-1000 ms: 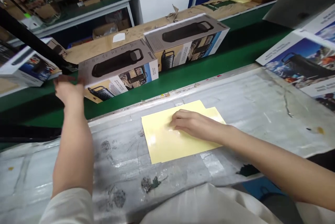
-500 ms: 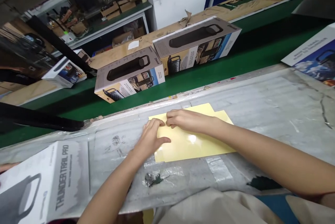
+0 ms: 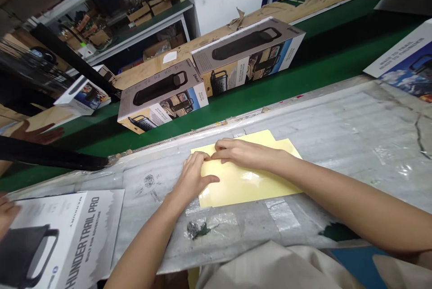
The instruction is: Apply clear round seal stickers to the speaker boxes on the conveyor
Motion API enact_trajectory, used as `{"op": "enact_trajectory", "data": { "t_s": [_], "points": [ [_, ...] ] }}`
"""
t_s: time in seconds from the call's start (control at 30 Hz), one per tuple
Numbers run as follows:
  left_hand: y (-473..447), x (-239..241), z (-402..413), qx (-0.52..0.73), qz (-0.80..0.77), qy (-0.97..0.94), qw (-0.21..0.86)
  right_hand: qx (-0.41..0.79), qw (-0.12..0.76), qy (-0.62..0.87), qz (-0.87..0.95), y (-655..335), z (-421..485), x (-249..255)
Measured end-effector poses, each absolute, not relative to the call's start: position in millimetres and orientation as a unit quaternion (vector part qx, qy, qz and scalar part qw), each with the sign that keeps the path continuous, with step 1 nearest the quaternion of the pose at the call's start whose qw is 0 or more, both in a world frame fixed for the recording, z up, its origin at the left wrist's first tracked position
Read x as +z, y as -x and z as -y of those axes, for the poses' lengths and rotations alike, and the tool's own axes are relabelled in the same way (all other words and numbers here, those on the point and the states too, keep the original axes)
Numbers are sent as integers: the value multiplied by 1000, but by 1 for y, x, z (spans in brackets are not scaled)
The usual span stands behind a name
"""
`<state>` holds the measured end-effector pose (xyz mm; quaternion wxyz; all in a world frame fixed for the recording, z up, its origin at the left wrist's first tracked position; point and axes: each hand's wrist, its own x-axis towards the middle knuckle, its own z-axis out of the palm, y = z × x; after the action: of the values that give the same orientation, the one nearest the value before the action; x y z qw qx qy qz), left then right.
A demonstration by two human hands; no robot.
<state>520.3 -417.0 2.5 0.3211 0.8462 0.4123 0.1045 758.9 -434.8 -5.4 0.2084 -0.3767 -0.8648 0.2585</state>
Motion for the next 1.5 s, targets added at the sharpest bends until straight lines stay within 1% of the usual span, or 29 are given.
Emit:
{"op": "enact_trajectory", "data": {
  "t_s": [0.1,0.17,0.27,0.33,0.43,0.5,0.57,0.63,0.73,0.83,1.0,1.2,1.33,1.4,1.5],
  "points": [
    [-519,2,418,105,-402,-856,306,261,204,377,865,-761,437,-7],
    [-518,3,419,98,-397,-864,293,284,223,373,855,-763,438,-6],
    [-519,5,424,84,-384,-881,263,353,279,377,809,-772,439,-1],
    [-520,7,429,77,-361,-900,230,390,334,393,763,-783,443,5],
    [-522,9,436,59,-291,-937,182,384,420,450,689,-798,457,13],
    [-522,8,439,42,-236,-955,177,366,447,471,667,-802,470,13],
    [-521,7,437,35,-204,-959,192,354,421,448,705,-799,481,9],
    [-519,4,433,51,-197,-955,214,316,356,403,782,-792,489,1],
    [-515,0,424,83,-195,-942,260,224,255,364,867,-784,492,-9],
    [-513,-2,417,90,-204,-929,297,183,209,360,891,-782,490,-10],
    [-514,4,417,96,-197,-926,306,186,199,367,889,-782,491,-11],
    [-514,-1,420,78,-202,-940,265,231,255,402,848,-779,498,-21],
    [-513,-7,418,64,-190,-952,231,280,224,447,819,-779,498,-25],
    [-513,-8,417,63,-191,-952,231,297,213,469,804,-779,498,-27],
    [-511,-12,418,54,-206,-946,246,294,239,479,792,-781,501,-35]
  ]
}}
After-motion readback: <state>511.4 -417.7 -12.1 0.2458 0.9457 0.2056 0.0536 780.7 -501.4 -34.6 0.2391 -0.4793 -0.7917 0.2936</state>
